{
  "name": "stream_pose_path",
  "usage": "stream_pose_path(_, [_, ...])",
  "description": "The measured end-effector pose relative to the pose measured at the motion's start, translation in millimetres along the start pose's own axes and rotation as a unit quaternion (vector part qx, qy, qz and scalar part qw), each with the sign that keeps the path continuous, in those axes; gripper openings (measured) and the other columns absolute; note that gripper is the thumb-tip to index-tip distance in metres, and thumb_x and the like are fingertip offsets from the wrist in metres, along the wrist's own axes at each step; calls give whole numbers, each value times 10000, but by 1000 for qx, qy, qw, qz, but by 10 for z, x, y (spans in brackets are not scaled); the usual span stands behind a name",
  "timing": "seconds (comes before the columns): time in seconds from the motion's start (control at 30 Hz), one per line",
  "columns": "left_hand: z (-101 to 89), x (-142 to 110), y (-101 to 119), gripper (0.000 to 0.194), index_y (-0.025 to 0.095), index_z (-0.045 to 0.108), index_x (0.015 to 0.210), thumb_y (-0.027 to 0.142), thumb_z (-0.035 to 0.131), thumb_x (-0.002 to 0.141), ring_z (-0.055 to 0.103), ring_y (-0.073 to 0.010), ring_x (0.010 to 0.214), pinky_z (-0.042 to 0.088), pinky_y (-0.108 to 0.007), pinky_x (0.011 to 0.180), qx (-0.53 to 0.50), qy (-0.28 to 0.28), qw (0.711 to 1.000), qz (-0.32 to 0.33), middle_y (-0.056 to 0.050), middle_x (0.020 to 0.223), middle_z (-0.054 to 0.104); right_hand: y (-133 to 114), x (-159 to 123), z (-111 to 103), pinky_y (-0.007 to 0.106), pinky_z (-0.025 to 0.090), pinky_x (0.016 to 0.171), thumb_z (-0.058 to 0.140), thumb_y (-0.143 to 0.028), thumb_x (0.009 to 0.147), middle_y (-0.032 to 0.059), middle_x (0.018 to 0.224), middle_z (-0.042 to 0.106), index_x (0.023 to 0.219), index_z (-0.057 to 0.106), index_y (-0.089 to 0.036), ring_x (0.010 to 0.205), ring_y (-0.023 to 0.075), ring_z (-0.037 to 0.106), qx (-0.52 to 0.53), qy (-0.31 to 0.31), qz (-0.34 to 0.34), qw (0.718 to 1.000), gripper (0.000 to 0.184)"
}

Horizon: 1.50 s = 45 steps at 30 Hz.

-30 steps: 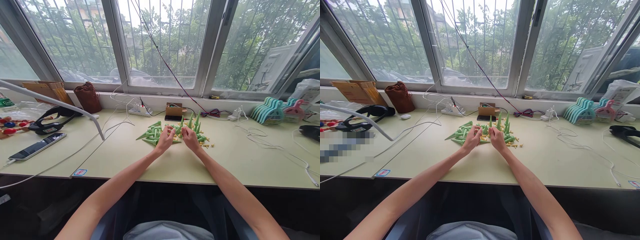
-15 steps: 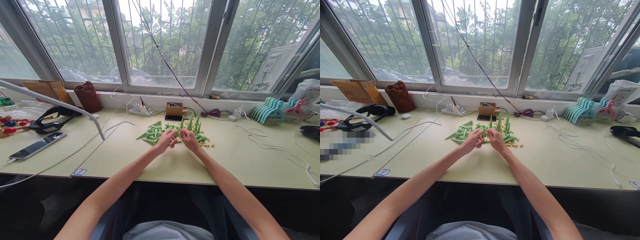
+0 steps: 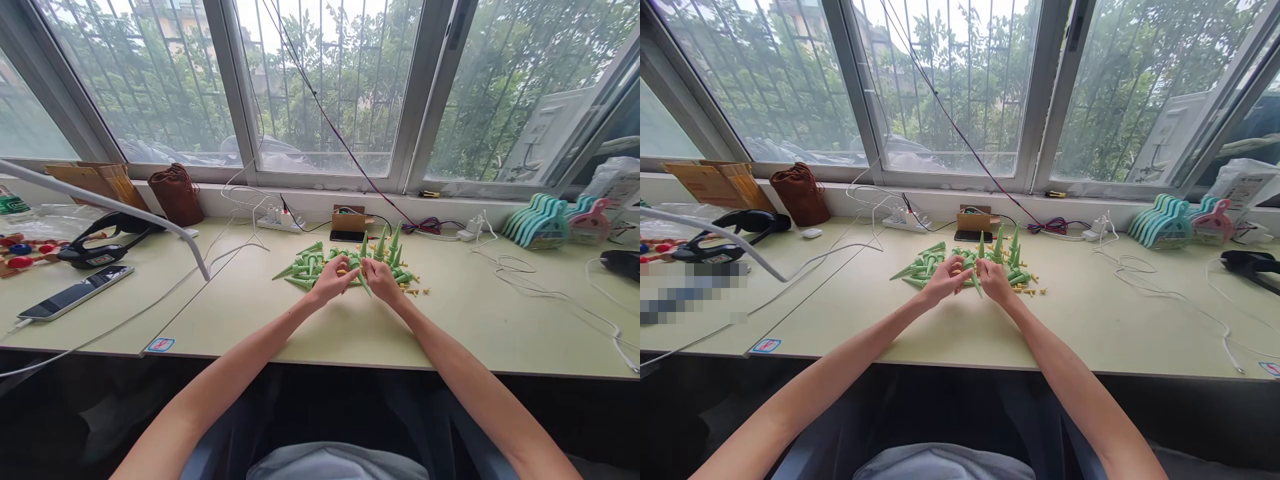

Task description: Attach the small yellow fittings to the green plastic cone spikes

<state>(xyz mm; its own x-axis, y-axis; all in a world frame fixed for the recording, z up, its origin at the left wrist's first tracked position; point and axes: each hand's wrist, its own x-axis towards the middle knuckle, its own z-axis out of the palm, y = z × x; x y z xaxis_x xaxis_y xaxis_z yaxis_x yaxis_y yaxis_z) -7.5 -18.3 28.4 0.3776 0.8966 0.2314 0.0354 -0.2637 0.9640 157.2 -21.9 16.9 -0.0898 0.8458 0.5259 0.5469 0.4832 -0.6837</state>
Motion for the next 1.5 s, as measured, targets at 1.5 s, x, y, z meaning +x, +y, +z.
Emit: stream_pose_path(1.5, [28,62,55,341,178,465,903,519,484,901,486,-110,406,408,-249,407,-258,7,950,-177,-14,622,585,-25,-12,28,255,292,543,377,-533,965,-27,593,420,673,403,-206,548,116,352,36,-1,-37,999,439])
